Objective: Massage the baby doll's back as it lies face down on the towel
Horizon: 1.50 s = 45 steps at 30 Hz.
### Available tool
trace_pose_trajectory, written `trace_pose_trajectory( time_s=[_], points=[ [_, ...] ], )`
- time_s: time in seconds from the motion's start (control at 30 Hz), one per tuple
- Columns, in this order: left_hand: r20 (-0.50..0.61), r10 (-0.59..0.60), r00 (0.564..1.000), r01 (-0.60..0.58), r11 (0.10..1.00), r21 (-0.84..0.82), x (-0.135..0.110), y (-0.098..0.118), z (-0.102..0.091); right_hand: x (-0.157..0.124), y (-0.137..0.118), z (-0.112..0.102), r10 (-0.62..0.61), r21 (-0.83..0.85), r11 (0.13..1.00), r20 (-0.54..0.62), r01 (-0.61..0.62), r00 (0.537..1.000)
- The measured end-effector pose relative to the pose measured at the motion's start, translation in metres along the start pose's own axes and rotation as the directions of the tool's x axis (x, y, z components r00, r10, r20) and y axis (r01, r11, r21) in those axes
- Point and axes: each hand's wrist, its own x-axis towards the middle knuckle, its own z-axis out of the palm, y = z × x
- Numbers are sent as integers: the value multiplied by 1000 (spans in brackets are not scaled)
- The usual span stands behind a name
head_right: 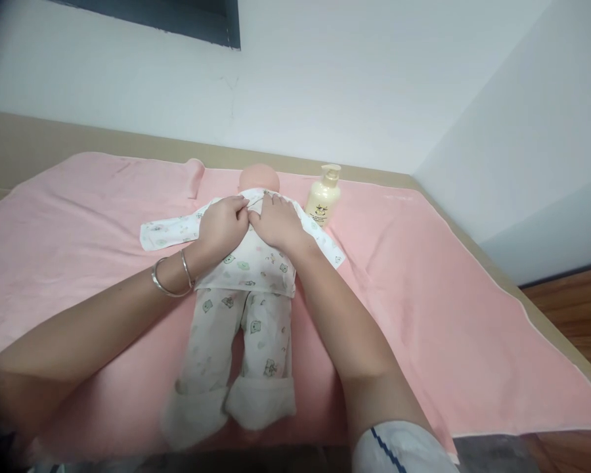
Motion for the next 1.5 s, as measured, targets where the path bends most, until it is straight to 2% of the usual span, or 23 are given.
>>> trace_pose_trajectory(
  time_s=[0.13,0.27,0.33,0.57,0.8,0.93,1.07,1.17,1.27,1.4,1.5],
  points=[
    [34,-38,999,41,996,-85,6,-7,5,-11,-12,-8,19,-130,991,-37,-23,999],
    [55,23,998,-13,982,-189,16,-16,7,-21,-17,-22,-26,-181,983,48,34,998],
    [53,17,998,-6,980,-200,19,-19,8,-22,-17,-26,-36,-181,983,54,45,998],
    [39,16,999,-11,994,-112,19,-18,14,-3,-2,-7,16,17,1000,-14,-16,1000],
    [189,168,968,-187,978,89,23,-21,6,12,12,7,6,23,1000,-34,-5,999],
    [190,126,974,-155,977,147,13,-5,-3,11,15,5,-20,35,999,-11,20,1000],
    [229,48,972,-66,995,72,7,8,-12,9,14,1,-50,19,999,-16,50,999],
    [237,-27,971,46,996,-75,11,3,-15,4,7,-3,-29,-10,1000,-17,29,999],
    [243,-35,969,79,982,-174,20,-8,-11,-6,-8,-7,3,-69,998,-31,-5,1000],
    [200,-2,980,28,992,-125,27,-22,0,-22,-32,-13,-4,-138,990,-41,-2,999],
    [180,17,983,-10,999,-41,25,-22,4,-24,-36,-15,13,-130,991,-31,-17,999]
  ],
)
